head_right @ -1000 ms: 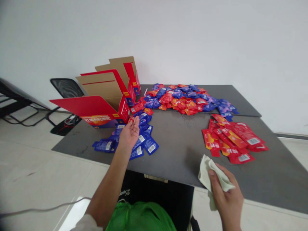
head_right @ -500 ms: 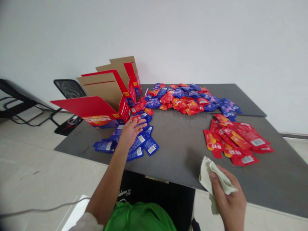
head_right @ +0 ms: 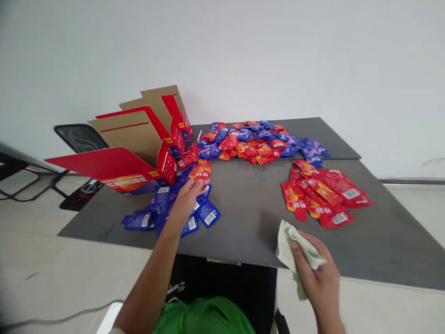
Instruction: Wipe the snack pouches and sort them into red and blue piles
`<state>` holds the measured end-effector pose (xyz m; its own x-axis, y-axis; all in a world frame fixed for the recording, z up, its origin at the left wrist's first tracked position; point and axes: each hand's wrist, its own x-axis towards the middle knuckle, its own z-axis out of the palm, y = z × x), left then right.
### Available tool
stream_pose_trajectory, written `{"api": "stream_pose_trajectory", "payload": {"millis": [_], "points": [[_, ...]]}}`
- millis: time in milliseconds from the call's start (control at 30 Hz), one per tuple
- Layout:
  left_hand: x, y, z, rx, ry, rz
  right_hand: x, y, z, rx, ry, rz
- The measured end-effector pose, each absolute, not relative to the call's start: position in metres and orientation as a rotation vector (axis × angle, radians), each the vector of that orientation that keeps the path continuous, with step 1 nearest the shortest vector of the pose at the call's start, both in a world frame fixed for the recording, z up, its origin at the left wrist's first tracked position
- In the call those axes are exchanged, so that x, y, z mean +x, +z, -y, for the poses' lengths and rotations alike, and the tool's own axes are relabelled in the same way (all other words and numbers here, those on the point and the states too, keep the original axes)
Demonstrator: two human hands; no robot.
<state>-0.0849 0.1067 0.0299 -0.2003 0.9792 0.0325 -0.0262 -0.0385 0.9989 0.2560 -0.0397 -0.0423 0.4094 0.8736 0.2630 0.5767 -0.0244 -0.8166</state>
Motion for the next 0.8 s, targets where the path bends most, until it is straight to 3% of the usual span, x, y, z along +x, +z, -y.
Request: {"api": "stream_pose_trajectory", "payload": {"millis": [300,533,800], "points": [[0.056,0.049,-0.124,1.626,0.691,-0.785,0.26,-0.039,0.041,-1.571,0.437,1.391],[0.139,0.03,-0.151,1.607,0.619,-0.851,0.262,-0.042,0.04,-1.555,0.448,1.406],[0.146,-0.009,-0.137,1.606,0.457,-1.004,0.264,-0.045,0.042,-1.546,0.443,1.412]]}}
